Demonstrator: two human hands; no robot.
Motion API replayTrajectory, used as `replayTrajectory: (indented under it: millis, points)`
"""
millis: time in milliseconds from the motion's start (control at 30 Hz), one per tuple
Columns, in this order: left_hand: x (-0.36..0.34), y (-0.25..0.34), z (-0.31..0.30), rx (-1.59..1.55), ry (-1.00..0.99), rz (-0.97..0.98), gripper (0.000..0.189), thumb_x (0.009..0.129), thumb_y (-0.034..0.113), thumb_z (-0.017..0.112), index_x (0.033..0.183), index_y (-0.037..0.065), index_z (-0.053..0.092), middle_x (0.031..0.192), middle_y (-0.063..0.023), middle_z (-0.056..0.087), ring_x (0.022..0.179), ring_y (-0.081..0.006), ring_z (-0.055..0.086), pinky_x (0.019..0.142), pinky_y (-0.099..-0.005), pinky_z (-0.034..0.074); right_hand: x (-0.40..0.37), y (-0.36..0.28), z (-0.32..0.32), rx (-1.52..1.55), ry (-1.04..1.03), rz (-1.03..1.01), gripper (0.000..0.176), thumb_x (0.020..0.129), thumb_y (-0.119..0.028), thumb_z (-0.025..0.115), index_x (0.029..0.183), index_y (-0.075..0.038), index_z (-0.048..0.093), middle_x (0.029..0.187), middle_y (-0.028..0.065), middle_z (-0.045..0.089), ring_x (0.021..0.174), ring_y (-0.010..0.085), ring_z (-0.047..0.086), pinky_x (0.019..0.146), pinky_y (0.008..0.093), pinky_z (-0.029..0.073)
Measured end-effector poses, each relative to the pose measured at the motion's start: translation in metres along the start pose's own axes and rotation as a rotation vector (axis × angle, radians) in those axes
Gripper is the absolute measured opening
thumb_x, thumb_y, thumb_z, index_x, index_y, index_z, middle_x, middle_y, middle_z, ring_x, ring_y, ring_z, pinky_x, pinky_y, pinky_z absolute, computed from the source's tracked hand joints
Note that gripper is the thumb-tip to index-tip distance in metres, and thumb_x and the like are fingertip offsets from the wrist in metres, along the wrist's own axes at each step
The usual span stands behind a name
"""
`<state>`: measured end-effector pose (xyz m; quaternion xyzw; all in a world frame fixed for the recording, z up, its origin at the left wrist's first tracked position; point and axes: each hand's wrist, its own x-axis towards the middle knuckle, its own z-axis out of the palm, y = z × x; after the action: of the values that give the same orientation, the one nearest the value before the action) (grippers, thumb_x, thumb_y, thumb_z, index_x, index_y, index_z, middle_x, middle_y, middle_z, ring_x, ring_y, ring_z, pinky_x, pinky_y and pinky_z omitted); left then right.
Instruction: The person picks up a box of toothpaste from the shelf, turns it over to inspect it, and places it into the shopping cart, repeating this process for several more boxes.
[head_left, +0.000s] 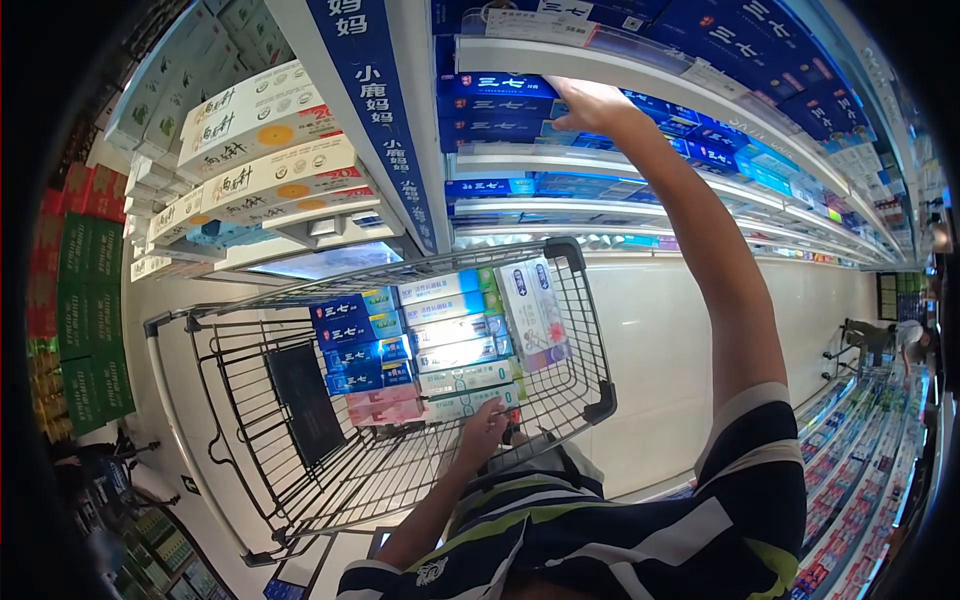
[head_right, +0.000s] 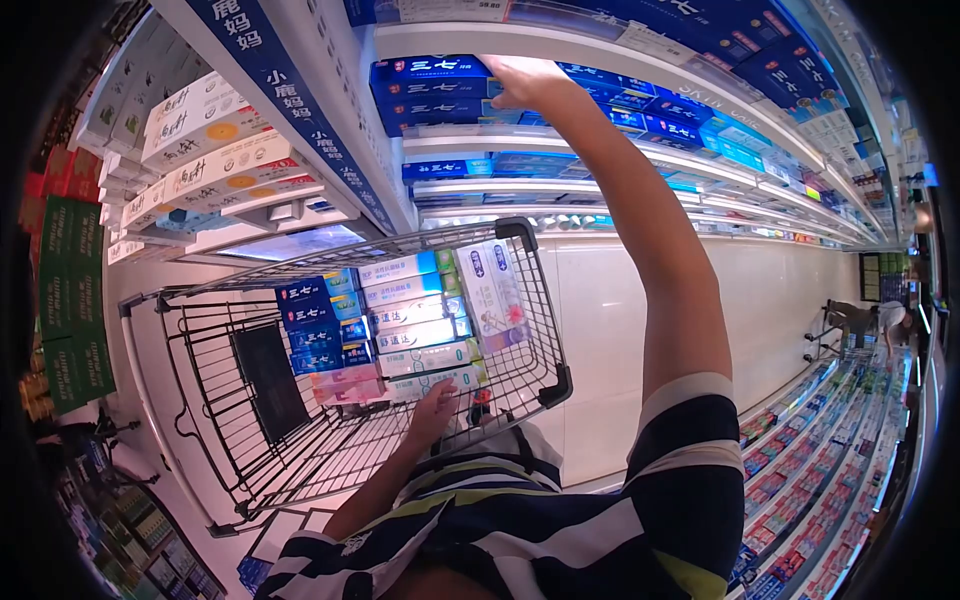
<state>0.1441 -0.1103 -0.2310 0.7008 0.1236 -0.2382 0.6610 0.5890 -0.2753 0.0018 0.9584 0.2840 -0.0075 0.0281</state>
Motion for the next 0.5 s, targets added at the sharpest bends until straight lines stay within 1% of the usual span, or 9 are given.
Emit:
replayTrajectory:
  millis: [167,333,467,500]
  points:
    - [0.0,-0.003,0.001,0.018,0.006,0.002,0.04,0.084,0.011,0.052,0.122,0.0,0.043,0.106,-0.0169,0.058,0.088,-0.0214,0.061,0.073,-0.0305,0.05,-0.001,0.002,0.002,0.032,-0.021,0.023,0.078,0.067,-0.018,0.073,0.132,-0.008,0.032,0.125,0.0182,0.046,0.113,0.033,0.046,0.096,0.0381,0.039]
    - [0.0,-0.01,0.001,0.029,0.022,-0.046,0.04,0.084,0.012,0.054,0.121,0.001,0.045,0.105,-0.0156,0.059,0.087,-0.0209,0.061,0.072,-0.0303,0.05,-0.002,0.0,-0.002,0.057,-0.029,0.022,0.078,0.068,-0.013,0.073,0.133,-0.012,0.03,0.124,0.0168,0.047,0.113,0.033,0.046,0.096,0.0393,0.039]
    - [-0.001,-0.013,0.001,0.036,0.037,-0.036,0.039,0.084,0.012,0.055,0.121,0.002,0.046,0.103,-0.0149,0.059,0.086,-0.0206,0.061,0.071,-0.03,0.05,0.003,0.005,0.005,0.08,-0.024,0.02,0.078,0.068,-0.011,0.072,0.133,-0.014,0.029,0.124,0.0167,0.047,0.113,0.0333,0.046,0.097,0.0399,0.039]
    - [-0.002,-0.011,0.0,0.038,0.025,-0.057,0.041,0.083,0.01,0.056,0.122,0.003,0.045,0.105,-0.0131,0.058,0.086,-0.0182,0.059,0.073,-0.0281,0.048,0.003,0.006,0.006,0.087,-0.022,0.014,0.078,0.068,-0.011,0.072,0.133,-0.014,0.029,0.124,0.0168,0.047,0.113,0.0333,0.046,0.097,0.0399,0.039]
